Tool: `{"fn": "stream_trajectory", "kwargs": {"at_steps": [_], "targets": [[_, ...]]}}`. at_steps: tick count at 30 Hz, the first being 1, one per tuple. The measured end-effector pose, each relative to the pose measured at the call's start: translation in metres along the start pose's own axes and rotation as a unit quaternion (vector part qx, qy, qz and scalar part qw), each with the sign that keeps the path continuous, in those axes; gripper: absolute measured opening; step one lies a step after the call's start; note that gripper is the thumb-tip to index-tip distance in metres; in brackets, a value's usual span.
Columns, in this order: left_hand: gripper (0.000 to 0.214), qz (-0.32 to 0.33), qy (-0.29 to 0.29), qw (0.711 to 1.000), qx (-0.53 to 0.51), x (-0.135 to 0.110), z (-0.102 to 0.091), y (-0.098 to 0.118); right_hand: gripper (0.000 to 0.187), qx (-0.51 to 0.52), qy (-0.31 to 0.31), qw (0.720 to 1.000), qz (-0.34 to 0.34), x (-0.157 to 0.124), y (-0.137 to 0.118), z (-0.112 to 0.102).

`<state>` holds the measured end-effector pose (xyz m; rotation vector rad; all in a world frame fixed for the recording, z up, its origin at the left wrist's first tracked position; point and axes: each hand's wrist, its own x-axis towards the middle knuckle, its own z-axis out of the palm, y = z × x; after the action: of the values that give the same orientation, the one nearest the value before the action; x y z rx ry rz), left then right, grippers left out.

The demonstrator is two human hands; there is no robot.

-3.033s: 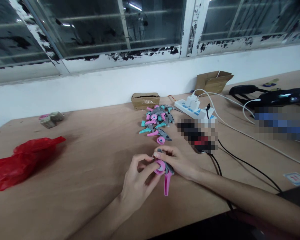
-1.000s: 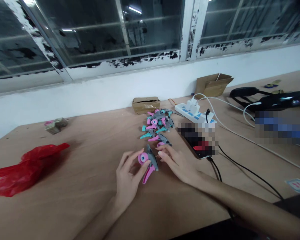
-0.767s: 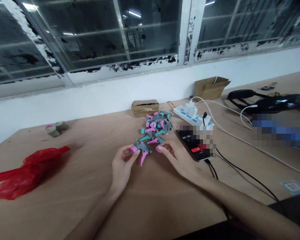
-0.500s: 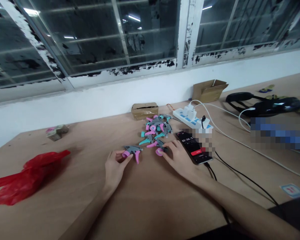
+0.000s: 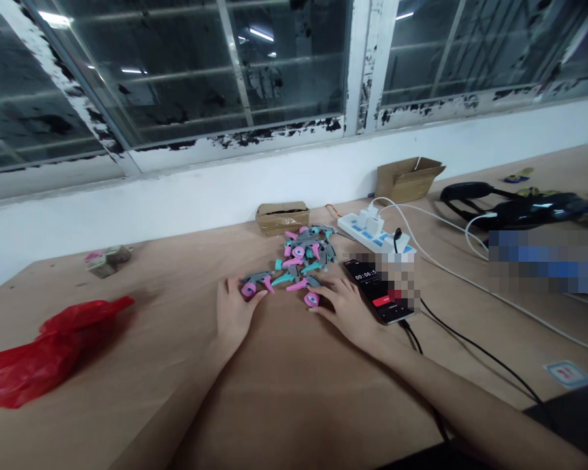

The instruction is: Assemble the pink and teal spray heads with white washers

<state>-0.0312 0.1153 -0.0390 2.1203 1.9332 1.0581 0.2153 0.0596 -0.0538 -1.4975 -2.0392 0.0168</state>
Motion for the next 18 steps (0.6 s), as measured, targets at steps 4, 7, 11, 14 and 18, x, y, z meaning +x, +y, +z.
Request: {"fn": "stream_trajectory", "kwargs": {"at_steps": [4,7,11,14,18], "targets": [[0.037,0.140,0.046,0.989,0.028,-0.017,-0.005,0.024,0.032,0.013,0.004,1.000,-0.005,0.001,0.000,0.001],[0.024,0.246,-0.011,0.968,0.044,-0.030,-0.006,0.046,0.033,0.010,0.002,1.000,-0.013,0.000,-0.003,0.001],[0.033,0.306,-0.075,0.947,0.059,-0.036,0.003,0.063,0.033,0.008,-0.006,1.000,-0.017,-0.002,-0.008,0.000],[0.031,0.307,-0.065,0.946,0.077,-0.032,0.009,0.063,0.031,0.014,0.000,1.000,-0.006,-0.001,-0.009,-0.002],[0.030,0.283,-0.034,0.954,0.094,-0.023,0.013,0.054,0.029,0.017,0.011,1.000,0.004,0.000,-0.009,-0.002]]}}
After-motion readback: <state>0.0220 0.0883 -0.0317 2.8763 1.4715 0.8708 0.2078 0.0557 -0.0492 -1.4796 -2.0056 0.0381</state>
